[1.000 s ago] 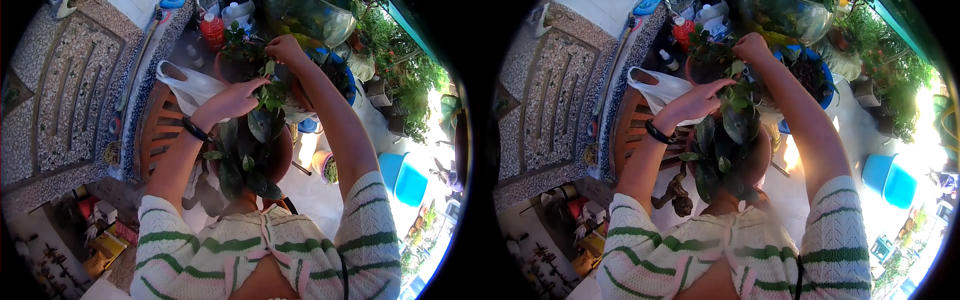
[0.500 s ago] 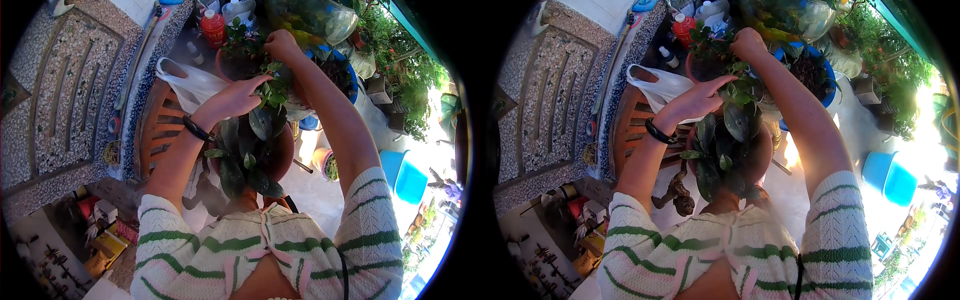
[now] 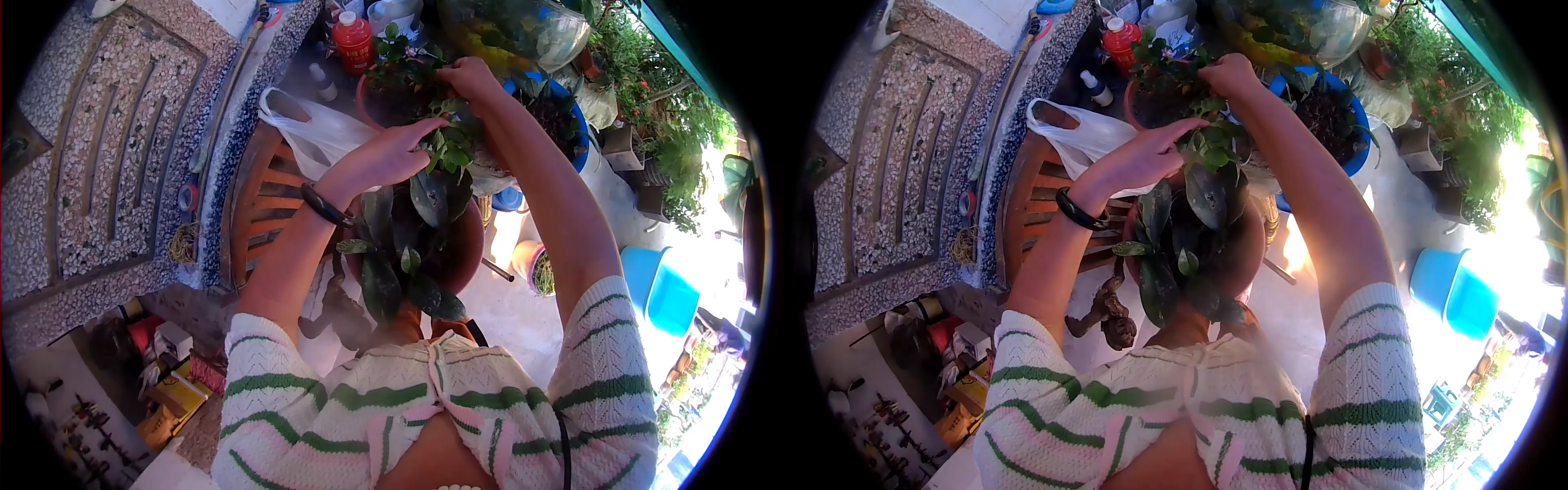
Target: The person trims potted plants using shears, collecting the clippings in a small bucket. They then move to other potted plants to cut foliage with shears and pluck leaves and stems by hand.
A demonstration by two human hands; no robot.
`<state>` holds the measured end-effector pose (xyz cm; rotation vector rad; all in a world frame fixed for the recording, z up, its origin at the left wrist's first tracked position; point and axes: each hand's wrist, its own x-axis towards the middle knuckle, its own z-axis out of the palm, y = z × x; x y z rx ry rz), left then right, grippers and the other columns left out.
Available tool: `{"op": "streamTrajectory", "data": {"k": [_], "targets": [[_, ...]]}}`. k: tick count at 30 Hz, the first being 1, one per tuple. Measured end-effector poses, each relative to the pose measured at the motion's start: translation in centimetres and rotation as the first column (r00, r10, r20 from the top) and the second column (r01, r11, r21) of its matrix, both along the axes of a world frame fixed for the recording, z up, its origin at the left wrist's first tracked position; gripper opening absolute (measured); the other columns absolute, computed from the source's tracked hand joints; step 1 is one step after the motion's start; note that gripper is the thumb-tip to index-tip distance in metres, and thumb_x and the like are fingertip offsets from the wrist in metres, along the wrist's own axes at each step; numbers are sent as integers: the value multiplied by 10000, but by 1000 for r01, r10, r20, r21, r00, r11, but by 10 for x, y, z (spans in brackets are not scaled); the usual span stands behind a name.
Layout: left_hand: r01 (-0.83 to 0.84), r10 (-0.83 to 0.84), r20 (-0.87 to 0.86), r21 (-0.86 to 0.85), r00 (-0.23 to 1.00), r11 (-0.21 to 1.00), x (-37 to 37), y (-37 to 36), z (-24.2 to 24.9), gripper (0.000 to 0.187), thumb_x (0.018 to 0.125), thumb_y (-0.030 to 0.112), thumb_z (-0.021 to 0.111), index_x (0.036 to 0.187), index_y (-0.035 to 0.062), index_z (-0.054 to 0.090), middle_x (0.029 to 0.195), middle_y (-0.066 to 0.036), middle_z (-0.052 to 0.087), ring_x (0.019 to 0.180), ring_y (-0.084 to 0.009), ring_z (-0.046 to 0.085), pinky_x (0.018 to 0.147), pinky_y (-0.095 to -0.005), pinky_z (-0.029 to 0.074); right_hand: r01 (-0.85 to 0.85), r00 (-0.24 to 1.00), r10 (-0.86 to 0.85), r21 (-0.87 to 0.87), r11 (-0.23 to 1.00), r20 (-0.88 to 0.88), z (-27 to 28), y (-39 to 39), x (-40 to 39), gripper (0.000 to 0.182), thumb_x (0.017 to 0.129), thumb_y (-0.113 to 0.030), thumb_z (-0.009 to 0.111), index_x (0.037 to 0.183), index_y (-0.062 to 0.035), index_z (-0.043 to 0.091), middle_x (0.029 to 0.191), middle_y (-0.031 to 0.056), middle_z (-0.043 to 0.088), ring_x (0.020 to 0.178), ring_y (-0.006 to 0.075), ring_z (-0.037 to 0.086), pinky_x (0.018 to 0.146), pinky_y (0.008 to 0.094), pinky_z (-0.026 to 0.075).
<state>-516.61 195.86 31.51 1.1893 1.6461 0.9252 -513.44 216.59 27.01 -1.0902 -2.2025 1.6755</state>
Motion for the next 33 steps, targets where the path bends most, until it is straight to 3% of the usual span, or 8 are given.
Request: {"op": "streamTrajectory", "data": {"k": [5,8,17,22,24,26,28,33], "targets": [[-3,3,9,14,1000,1000,0,-1,-1,506,844,99,463,1333,86,335,638,5,427,569,-70,368,508,-225,320,-63,997,64,-27,998,37,0,5,2,185,784,-190,636,716,-21,602,555,66,559,431,125,458,410,264,316],[10,-11,14,39,1000,999,-1,-1,-4,500,843,96,458,1329,84,339,653,10,434,581,-66,371,513,-218,322,-70,998,69,-163,984,-14,3,10,7,188,801,-200,621,700,-43,593,532,50,530,426,120,444,407,264,317],[12,-12,22,40,1000,999,-3,-4,-8,512,829,74,444,1328,83,334,656,12,448,561,-63,363,503,-218,322,11,972,-82,-305,952,-221,32,6,18,128,818,-177,576,779,-60,608,553,-2,490,449,90,432,419,243,327],[51,-50,-52,24,997,998,-1,-6,-1,554,787,53,434,1331,61,328,717,-25,505,604,-92,430,551,-233,371,-434,901,434,-7,901,-1,59,-14,23,147,779,-157,577,809,-29,644,577,40,542,499,135,508,466,261,397],[73,-67,-125,51,990,996,1,-6,-5,570,776,51,432,1335,51,319,837,-81,553,699,-137,496,635,-257,410,-564,825,553,218,796,115,58,-15,13,150,752,-145,582,799,-22,653,619,83,585,539,178,560,500,289,439],[93,-67,-203,119,977,988,2,-8,-15,583,770,51,431,1340,44,307,1005,-150,583,840,-193,555,748,-282,435,-648,737,625,532,546,257,53,-16,-1,149,736,-133,575,786,-18,656,685,125,622,596,221,606,545,321,476],[82,-72,-164,55,984,995,1,-8,-11,594,767,56,429,1344,39,293,1146,-200,517,993,-245,526,849,-306,403,-643,735,538,676,360,413,48,-25,-2,141,747,-124,562,810,-53,667,717,136,625,648,232,620,594,339,485],[66,-29,-286,122,958,990,9,-5,-22,604,757,79,439,1340,27,289,1206,-257,469,1091,-339,489,910,-366,386,-749,577,368,652,-118,730,50,-51,-12,127,730,-108,565,763,-88,686,777,116,648,740,257,638,612,348,504]]}}
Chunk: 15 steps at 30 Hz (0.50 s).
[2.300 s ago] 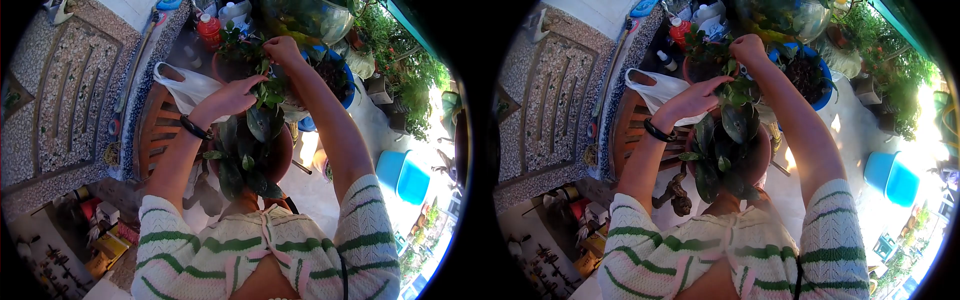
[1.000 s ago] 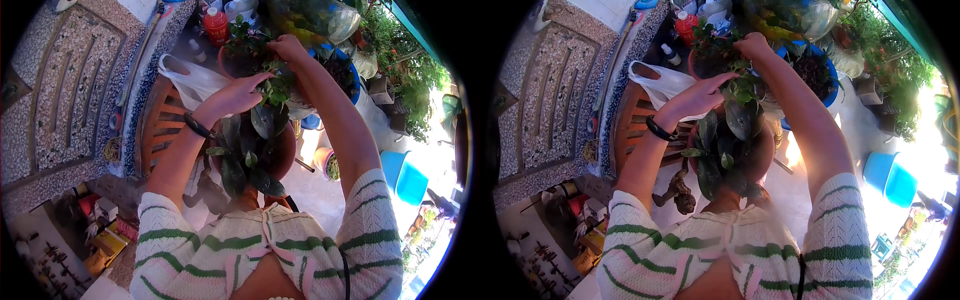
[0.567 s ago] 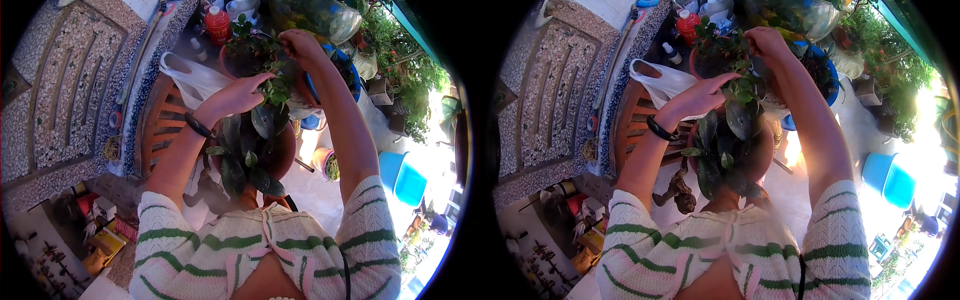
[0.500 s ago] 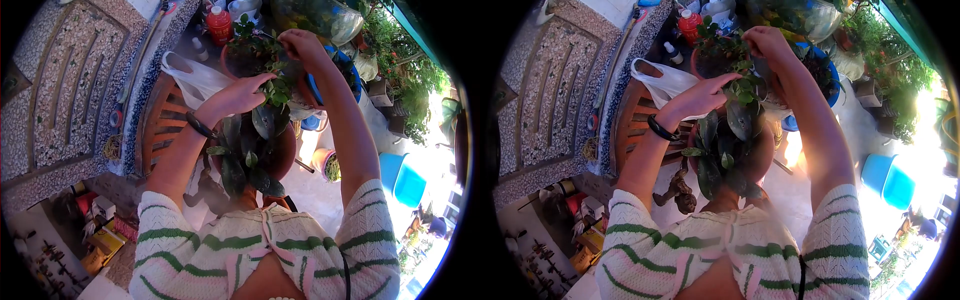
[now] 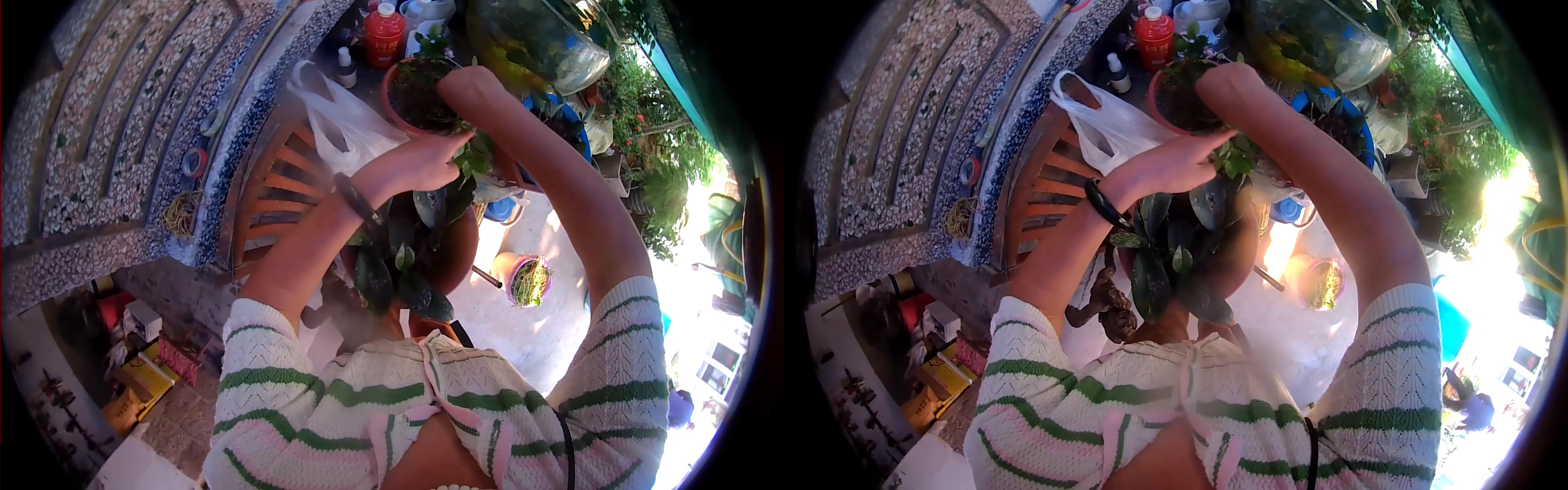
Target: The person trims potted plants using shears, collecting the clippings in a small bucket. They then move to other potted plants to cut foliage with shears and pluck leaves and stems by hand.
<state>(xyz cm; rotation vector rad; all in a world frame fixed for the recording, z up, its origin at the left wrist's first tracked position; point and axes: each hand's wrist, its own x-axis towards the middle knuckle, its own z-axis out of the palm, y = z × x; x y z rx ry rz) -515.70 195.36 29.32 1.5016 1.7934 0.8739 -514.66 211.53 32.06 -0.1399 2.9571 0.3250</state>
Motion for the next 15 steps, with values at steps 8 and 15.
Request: {"op": "streamTrajectory", "data": {"k": [8,15], "targets": [[-39,42,-64,58,997,998,14,6,-16,532,737,72,461,1258,19,363,1145,-269,484,1043,-383,481,866,-430,407,-44,985,4,233,971,170,-8,-35,-27,122,733,-105,585,781,-107,697,802,57,669,759,210,649,586,321,510],[-50,45,-149,-29,988,998,18,4,-10,390,751,131,469,1127,30,456,903,-219,603,841,-378,572,755,-449,453,20,993,-45,227,974,108,-43,-28,-31,141,749,-107,562,782,-122,699,806,37,671,770,200,650,584,318,509]]}}
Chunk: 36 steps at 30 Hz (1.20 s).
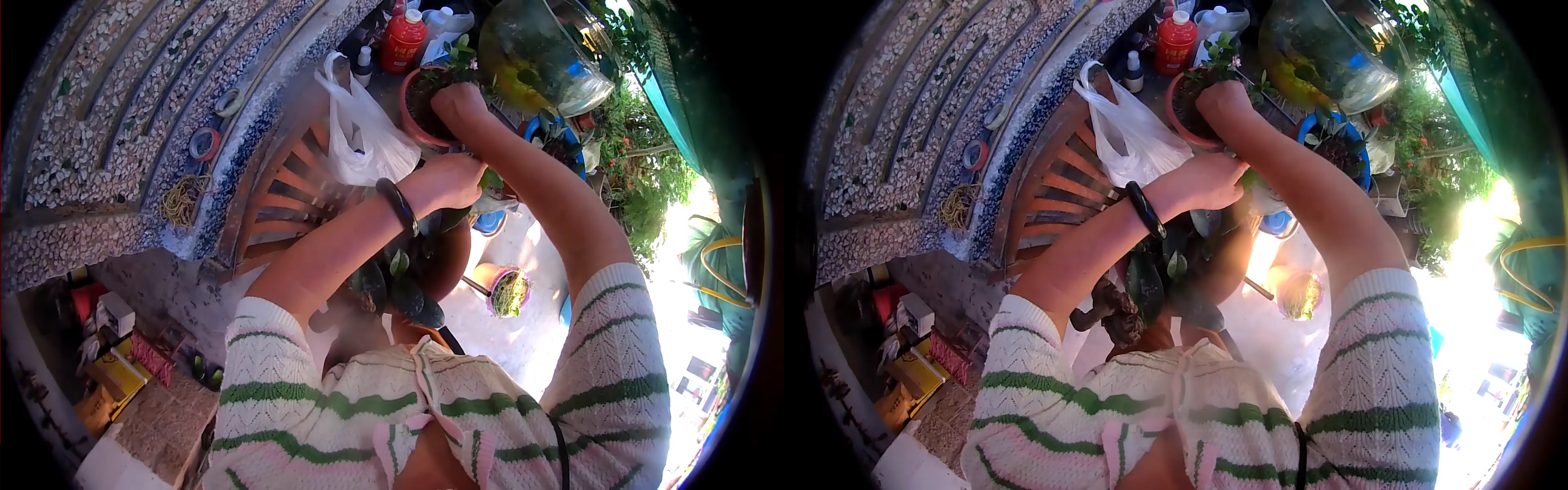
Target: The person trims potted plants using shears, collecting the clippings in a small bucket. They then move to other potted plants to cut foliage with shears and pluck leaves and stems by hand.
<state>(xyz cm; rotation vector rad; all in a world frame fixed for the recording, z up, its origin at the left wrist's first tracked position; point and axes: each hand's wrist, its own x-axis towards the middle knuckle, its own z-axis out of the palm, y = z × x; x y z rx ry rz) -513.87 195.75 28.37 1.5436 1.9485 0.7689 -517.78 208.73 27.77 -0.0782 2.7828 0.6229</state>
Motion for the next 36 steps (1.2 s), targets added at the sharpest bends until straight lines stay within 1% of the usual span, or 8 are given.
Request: {"op": "streamTrajectory", "data": {"k": [11,13,26,29,32,33,35,36], "targets": [[11,-11,12,11,1000,1000,2,3,-6,492,756,130,458,1237,72,371,920,-216,602,850,-375,569,750,-463,450,-7,1000,6,-98,995,-11,-6,9,1,136,744,-111,538,752,-87,671,755,115,654,726,255,651,599,344,514],[3,-3,4,9,1000,1000,3,3,-3,503,755,127,459,1246,75,366,917,-219,602,844,-377,569,748,-464,450,-5,1000,5,-112,994,1,-2,10,2,153,757,-115,531,772,-90,681,787,100,659,747,249,651,616,345,517],[-8,4,43,89,999,996,-2,2,-3,532,738,92,470,1252,12,358,896,-255,585,827,-392,560,743,-466,443,-112,991,95,-200,973,-92,13,21,11,141,747,-109,529,800,-49,644,756,125,646,704,261,644,613,348,512],[-15,2,77,168,997,986,-2,2,-7,540,746,89,464,1267,11,346,886,-258,584,816,-395,560,739,-452,446,-206,950,140,-227,952,-278,25,18,28,145,735,-121,545,840,-43,608,728,140,631,681,270,638,592,352,506],[-17,-11,167,166,986,986,-9,0,-4,588,757,96,466,1317,28,301,885,-260,586,818,-378,574,740,-428,453,-177,860,-170,-594,785,-480,52,18,55,168,743,-132,562,890,-51,573,723,145,625,687,274,639,581,358,501],[-22,-4,186,134,983,991,-12,-2,-2,621,758,104,476,1340,47,268,890,-256,589,820,-352,587,744,-421,455,-49,854,-385,-791,609,-349,55,25,60,146,777,-150,556,890,-59,575,759,125,635,724,263,641,597,358,502],[-25,10,218,66,976,998,-23,-3,6,692,761,120,496,1385,84,201,901,-249,595,826,-300,612,750,-408,460,152,744,-666,-983,99,48,59,48,65,124,844,-184,545,891,-75,580,832,85,655,797,241,646,630,359,504],[-18,5,216,58,976,998,-21,-3,5,692,761,120,496,1385,84,201,901,-249,595,826,-300,612,750,-408,460,151,739,-671,-984,91,51,55,50,68,124,844,-184,545,891,-75,580,832,85,655,797,241,646,630,359,504]]}}
